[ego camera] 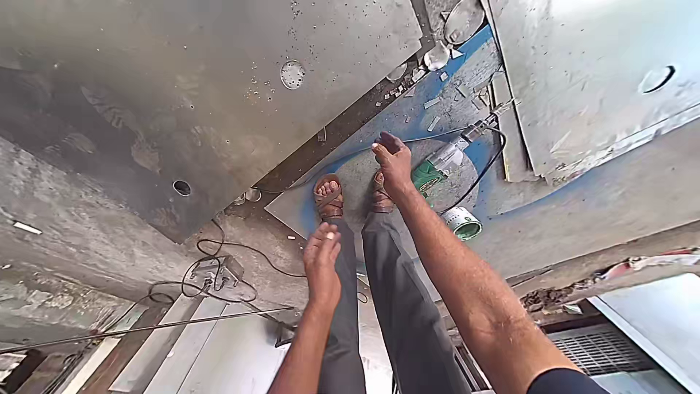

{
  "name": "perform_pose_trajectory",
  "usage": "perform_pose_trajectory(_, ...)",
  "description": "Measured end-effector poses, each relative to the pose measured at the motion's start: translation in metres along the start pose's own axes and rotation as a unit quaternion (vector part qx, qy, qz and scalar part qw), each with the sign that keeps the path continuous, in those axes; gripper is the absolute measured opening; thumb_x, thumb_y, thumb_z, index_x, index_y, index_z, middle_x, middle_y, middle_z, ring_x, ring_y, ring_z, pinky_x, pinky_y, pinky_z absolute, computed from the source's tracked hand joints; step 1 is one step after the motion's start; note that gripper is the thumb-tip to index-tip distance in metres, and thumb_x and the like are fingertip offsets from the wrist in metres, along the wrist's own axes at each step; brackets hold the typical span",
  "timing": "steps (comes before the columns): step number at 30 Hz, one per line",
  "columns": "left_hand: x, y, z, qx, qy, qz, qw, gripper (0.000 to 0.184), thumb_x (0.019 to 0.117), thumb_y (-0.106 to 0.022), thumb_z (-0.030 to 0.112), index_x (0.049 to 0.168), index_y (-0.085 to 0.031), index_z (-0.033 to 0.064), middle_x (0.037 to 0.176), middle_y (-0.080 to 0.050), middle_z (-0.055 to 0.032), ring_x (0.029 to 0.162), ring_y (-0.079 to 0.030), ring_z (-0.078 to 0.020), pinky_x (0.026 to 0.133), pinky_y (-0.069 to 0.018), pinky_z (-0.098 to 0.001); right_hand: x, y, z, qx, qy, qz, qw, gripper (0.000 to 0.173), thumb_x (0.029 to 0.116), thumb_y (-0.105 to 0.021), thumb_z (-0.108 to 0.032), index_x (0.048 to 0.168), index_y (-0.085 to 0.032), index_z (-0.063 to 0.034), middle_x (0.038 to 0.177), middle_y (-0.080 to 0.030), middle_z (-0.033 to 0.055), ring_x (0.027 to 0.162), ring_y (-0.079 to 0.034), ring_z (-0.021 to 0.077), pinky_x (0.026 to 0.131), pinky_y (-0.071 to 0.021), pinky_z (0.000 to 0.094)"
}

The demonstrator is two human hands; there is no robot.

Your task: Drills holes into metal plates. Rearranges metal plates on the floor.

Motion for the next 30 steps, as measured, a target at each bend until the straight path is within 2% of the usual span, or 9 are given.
perform_pose_trajectory(3, 0.101, 0.079, 0.009, -0.037, 0.058, 0.104, 0.992, 0.045, 0.1076, -0.050, 0.028, 0.146, -0.048, 0.0050, 0.144, -0.057, -0.0158, 0.127, -0.060, -0.0304, 0.101, -0.0522, -0.0491, 0.041, -0.045, -0.023, 0.098, -0.077, -0.022, 0.992, 0.052, 0.0945, -0.071, -0.017, 0.141, -0.055, -0.0029, 0.134, -0.063, 0.0131, 0.121, -0.062, 0.0231, 0.097, -0.0548, 0.0426)
perform_pose_trajectory(6, 0.185, 0.151, 0.014, -0.094, 0.096, 0.172, 0.976, 0.070, 0.1041, -0.046, 0.053, 0.157, -0.030, 0.0104, 0.161, -0.036, -0.0157, 0.143, -0.044, -0.0334, 0.108, -0.0451, -0.0544, 0.075, -0.068, -0.042, 0.127, -0.138, -0.002, 0.982, 0.051, 0.0961, -0.069, -0.023, 0.142, -0.052, -0.0072, 0.138, -0.058, 0.0126, 0.126, -0.058, 0.0247, 0.098, -0.0539, 0.0439)
perform_pose_trajectory(11, 0.243, 0.184, 0.038, -0.160, 0.098, 0.182, 0.965, 0.085, 0.1009, -0.031, 0.071, 0.161, -0.022, 0.0118, 0.164, -0.032, -0.0177, 0.144, -0.043, -0.0364, 0.107, -0.0448, -0.0606, 0.080, -0.079, -0.065, 0.197, -0.174, -0.023, 0.965, 0.054, 0.0965, -0.068, -0.025, 0.144, -0.046, -0.0099, 0.137, -0.058, 0.0136, 0.120, -0.063, 0.0252, 0.093, -0.0567, 0.0414)
perform_pose_trajectory(12, 0.245, 0.184, 0.040, -0.172, 0.098, 0.166, 0.966, 0.085, 0.1008, -0.028, 0.072, 0.161, -0.024, 0.0126, 0.164, -0.033, -0.0164, 0.145, -0.043, -0.0366, 0.106, -0.0444, -0.0624, 0.076, -0.078, -0.069, 0.195, -0.167, -0.021, 0.966, 0.052, 0.0960, -0.069, -0.026, 0.140, -0.048, -0.0091, 0.126, -0.061, 0.0125, 0.107, -0.064, 0.0229, 0.086, -0.0569, 0.0393)
perform_pose_trajectory(16, 0.231, 0.179, 0.062, -0.289, 0.030, 0.130, 0.948, 0.073, 0.1049, -0.031, 0.063, 0.161, -0.026, 0.0164, 0.165, -0.033, -0.0112, 0.146, -0.041, -0.0354, 0.107, -0.0431, -0.0649, 0.056, -0.076, -0.102, 0.175, -0.129, -0.015, 0.976, 0.051, 0.1000, -0.067, -0.035, 0.138, -0.050, -0.0054, 0.115, -0.069, 0.0155, 0.094, -0.072, 0.0268, 0.077, -0.0631, 0.0447)
perform_pose_trajectory(21, 0.182, 0.188, 0.124, -0.428, -0.110, 0.172, 0.880, 0.054, 0.1053, -0.049, 0.046, 0.148, -0.041, 0.0141, 0.143, -0.055, -0.0125, 0.130, -0.057, -0.0292, 0.106, -0.0492, -0.0530, 0.014, -0.074, -0.172, 0.190, -0.055, -0.085, 0.977, 0.038, 0.1012, -0.067, -0.030, 0.130, -0.055, -0.0079, 0.105, -0.073, 0.0153, 0.084, -0.075, 0.0284, 0.074, -0.0652, 0.0474)
perform_pose_trajectory(24, 0.154, 0.204, 0.165, -0.377, -0.126, 0.173, 0.901, 0.048, 0.1053, -0.049, 0.040, 0.145, -0.044, 0.0138, 0.138, -0.057, -0.0124, 0.123, -0.060, -0.0280, 0.099, -0.0527, -0.0517, -0.014, -0.073, -0.222, 0.169, -0.017, -0.143, 0.975, 0.032, 0.1017, -0.065, -0.024, 0.127, -0.058, -0.0065, 0.100, -0.074, 0.0151, 0.079, -0.075, 0.0270, 0.072, -0.0655, 0.0456)
perform_pose_trajectory(28, 0.117, 0.216, 0.204, -0.312, -0.132, 0.141, 0.930, 0.045, 0.1082, -0.046, 0.034, 0.145, -0.042, 0.0080, 0.133, -0.060, -0.0177, 0.116, -0.065, -0.0326, 0.094, -0.0573, -0.0527, -0.040, -0.076, -0.287, 0.057, 0.077, -0.173, 0.980, 0.015, 0.0959, -0.070, -0.026, 0.095, -0.068, -0.0112, 0.070, -0.065, 0.0025, 0.053, -0.058, 0.0127, 0.051, -0.0529, 0.0309)
perform_pose_trajectory(30, 0.100, 0.218, 0.214, -0.308, -0.138, 0.135, 0.931, 0.046, 0.1085, -0.044, 0.035, 0.147, -0.040, 0.0089, 0.138, -0.057, -0.0181, 0.120, -0.063, -0.0351, 0.096, -0.0558, -0.0562, -0.055, -0.079, -0.318, 0.055, 0.107, -0.182, 0.976, 0.013, 0.0950, -0.069, -0.020, 0.089, -0.066, -0.0088, 0.067, -0.064, 0.0029, 0.051, -0.058, 0.0128, 0.050, -0.0527, 0.0309)
Point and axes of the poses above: each hand's wrist, its own x-axis towards the middle knuckle, its own y-axis out of the back of the hand, z = x × y, the point moved 7 cm from there along x, towards the middle knuckle
